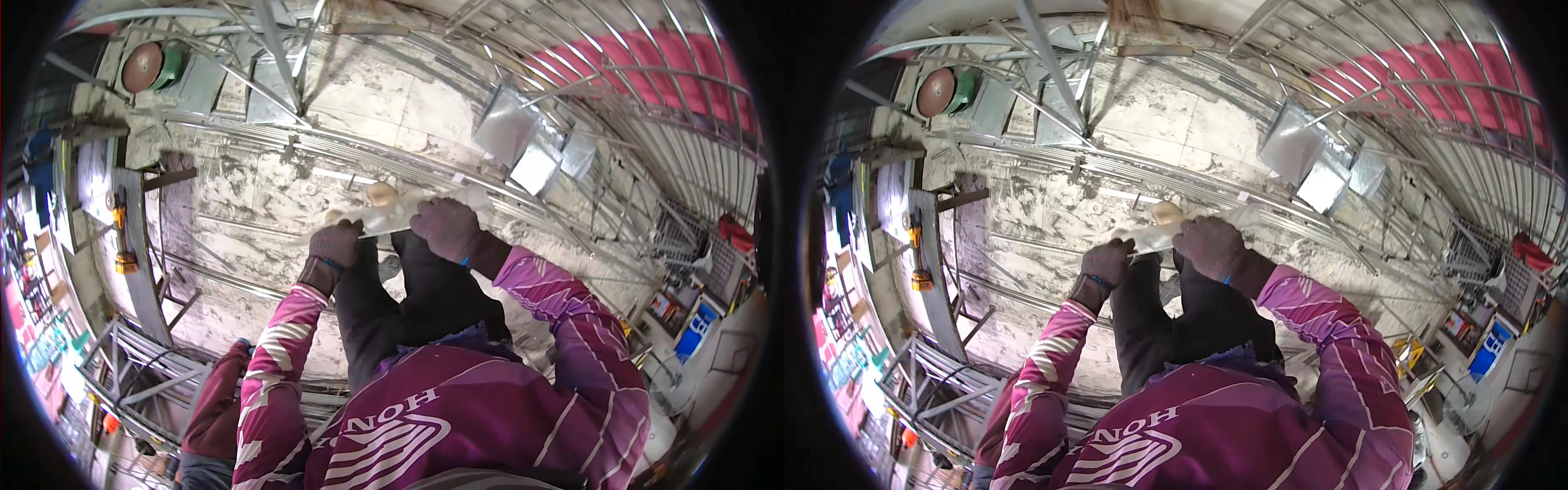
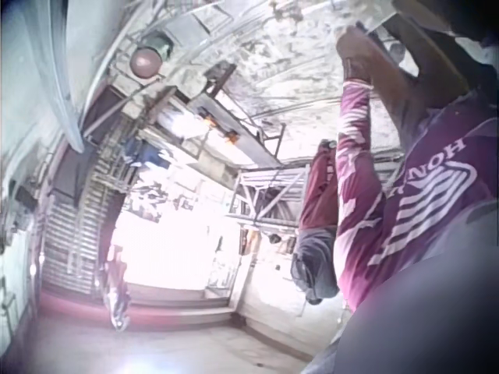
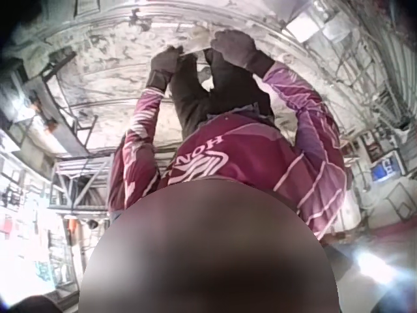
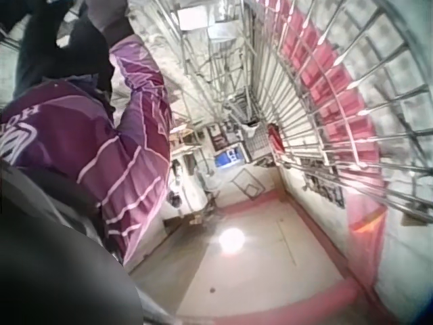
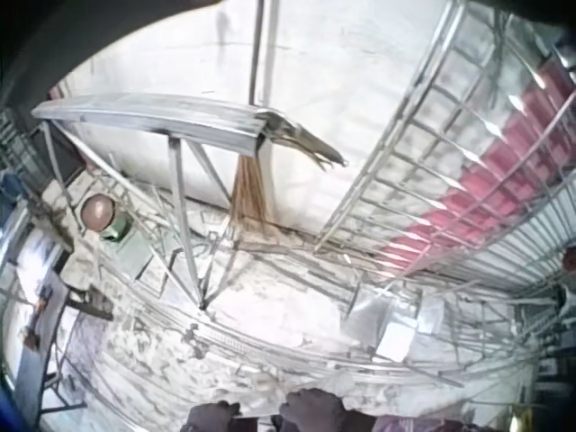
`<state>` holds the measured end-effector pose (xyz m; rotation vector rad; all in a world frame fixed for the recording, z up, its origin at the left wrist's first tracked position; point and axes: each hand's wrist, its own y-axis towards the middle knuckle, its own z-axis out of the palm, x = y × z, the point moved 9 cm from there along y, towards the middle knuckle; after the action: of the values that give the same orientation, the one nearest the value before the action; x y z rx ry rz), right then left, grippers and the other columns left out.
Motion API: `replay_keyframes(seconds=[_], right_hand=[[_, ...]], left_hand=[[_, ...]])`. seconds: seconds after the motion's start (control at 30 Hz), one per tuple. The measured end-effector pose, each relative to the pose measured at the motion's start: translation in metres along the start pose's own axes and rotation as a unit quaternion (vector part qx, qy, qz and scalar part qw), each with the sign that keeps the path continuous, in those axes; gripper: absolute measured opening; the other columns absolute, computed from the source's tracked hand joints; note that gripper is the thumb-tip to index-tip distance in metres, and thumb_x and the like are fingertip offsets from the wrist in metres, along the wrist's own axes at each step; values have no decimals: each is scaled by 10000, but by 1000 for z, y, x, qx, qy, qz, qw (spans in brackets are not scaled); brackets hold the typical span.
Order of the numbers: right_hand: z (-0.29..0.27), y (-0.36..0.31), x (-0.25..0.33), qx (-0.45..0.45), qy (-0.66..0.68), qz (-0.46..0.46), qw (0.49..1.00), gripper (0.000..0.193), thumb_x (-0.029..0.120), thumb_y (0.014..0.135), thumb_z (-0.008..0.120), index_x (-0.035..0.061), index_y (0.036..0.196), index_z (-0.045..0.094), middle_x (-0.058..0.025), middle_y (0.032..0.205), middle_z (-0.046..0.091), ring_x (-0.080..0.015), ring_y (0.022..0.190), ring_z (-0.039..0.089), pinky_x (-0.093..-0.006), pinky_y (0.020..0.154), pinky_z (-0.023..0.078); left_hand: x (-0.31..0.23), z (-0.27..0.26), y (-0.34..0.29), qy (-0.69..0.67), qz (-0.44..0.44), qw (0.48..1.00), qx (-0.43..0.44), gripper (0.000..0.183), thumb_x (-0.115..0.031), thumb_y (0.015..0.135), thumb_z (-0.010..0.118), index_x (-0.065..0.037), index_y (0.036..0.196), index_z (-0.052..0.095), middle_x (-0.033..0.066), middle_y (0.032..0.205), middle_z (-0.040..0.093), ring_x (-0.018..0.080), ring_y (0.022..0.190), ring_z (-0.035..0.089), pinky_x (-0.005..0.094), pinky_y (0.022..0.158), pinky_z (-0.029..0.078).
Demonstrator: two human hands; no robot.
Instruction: The person smooths the edges of a metal plate with an angle grinder.
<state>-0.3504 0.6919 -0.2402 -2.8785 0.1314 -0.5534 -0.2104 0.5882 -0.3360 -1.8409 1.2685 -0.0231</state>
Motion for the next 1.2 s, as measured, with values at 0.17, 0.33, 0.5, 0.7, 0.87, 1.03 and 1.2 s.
replay_keyframes(seconds=[0.17,0.33,0.5,0.7,0.87,1.03,1.2], right_hand=[[-5,-16,-52,-36,6,64,997,119,149,773,625,162,882,672,-61,876,603,-262,887,629,-417,740,539],[46,-34,-130,-38,-18,264,964,114,109,774,616,135,875,661,-66,898,608,-288,879,626,-424,693,557],[105,-25,-203,-144,-45,324,934,121,85,722,606,115,837,630,-84,886,589,-311,884,610,-443,681,548],[265,-6,-252,-142,31,289,946,155,63,740,597,117,877,646,-96,910,586,-309,919,598,-434,756,533],[400,-16,-287,-57,108,337,934,109,139,825,586,119,911,650,-97,932,583,-322,927,586,-446,785,521],[445,14,-332,-112,28,312,943,90,121,807,582,131,850,661,-90,891,609,-299,903,603,-424,838,513],[482,50,-355,-80,-24,274,958,170,161,876,567,140,996,685,-80,987,663,-266,1000,633,-481,1073,403]], left_hand=[[-27,-24,60,50,76,993,-71,339,-239,854,608,-142,1178,602,164,1047,660,376,940,694,518,733,562],[-60,-45,162,182,169,963,-107,273,-182,897,563,-103,1155,609,129,1128,645,334,1052,659,477,821,572],[-53,-30,262,269,167,937,-147,275,-210,939,520,-95,1178,592,126,1179,617,341,1066,646,501,819,559],[-8,83,345,304,156,935,-93,325,-202,945,510,-75,1239,563,148,1240,586,353,1141,603,559,890,514],[17,174,399,242,173,952,-71,372,-148,928,529,-67,1291,527,178,1401,494,371,1228,531,626,912,496],[46,200,471,303,143,932,-135,446,-186,937,504,-119,1377,471,165,1498,424,402,1333,446,609,908,514],[66,192,513,322,159,925,-123,490,-162,944,497,-173,1429,431,163,1506,395,398,1333,432,604,870,521]])
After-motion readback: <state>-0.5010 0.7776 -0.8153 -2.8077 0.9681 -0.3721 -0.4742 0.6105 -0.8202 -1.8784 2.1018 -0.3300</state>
